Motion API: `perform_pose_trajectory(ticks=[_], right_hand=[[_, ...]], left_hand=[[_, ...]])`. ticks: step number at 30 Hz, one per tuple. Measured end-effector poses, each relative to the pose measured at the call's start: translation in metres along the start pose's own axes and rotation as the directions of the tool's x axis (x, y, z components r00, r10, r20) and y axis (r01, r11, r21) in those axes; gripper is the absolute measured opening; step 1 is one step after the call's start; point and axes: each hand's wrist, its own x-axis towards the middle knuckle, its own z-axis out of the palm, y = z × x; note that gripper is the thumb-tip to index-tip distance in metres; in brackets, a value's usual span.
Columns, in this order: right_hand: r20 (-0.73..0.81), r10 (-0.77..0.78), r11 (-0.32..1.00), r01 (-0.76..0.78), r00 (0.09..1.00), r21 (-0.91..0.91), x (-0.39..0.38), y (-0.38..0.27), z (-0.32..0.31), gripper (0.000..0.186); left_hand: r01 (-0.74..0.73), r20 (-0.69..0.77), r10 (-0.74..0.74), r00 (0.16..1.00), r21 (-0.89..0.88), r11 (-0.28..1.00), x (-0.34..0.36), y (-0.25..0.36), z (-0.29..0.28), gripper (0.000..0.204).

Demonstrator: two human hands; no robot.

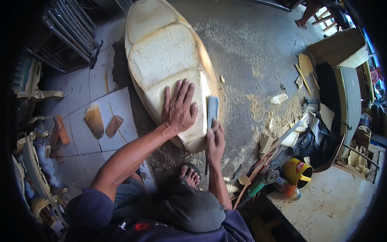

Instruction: The person shapes a foam motorcycle seat by carving its edges and surfaces using a large knife and then smoothing the foam with a sanding block.

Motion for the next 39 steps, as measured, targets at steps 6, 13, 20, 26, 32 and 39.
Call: perform_pose_trajectory(ticks=[6,13,20,26,32,39], right_hand=[[0.038,0.037,0.998,-0.040,0.999,0.057,0.002,-0.009,0.008,0.042],[0.053,0.124,0.965,-0.133,0.991,0.226,0.058,0.010,-0.001,0.040],[0.006,-0.051,0.997,0.051,0.999,-0.054,-0.008,0.012,-0.007,0.037],[-0.005,0.019,0.999,-0.019,1.000,0.046,-0.004,0.002,0.004,0.043],[-0.016,0.089,0.995,-0.088,0.996,0.044,0.044,0.006,-0.008,0.035],[-0.070,-0.066,0.998,0.065,0.995,-0.017,-0.026,0.031,-0.008,0.041]], left_hand=[[0.026,0.028,-0.026,0.999,0.001,1.000,-0.007,-0.009,0.001,0.069],[0.007,-0.003,-0.007,1.000,-0.022,1.000,-0.003,0.005,0.002,0.070],[0.012,0.012,-0.012,1.000,-0.002,1.000,-0.005,0.004,0.003,0.068],[0.009,-0.004,-0.009,1.000,-0.008,1.000,-0.009,-0.006,0.005,0.068],[-0.014,-0.023,0.014,1.000,-0.016,1.000,-0.001,0.005,0.005,0.070],[-0.013,0.014,0.013,1.000,0.014,1.000,0.003,0.000,0.001,0.069]])
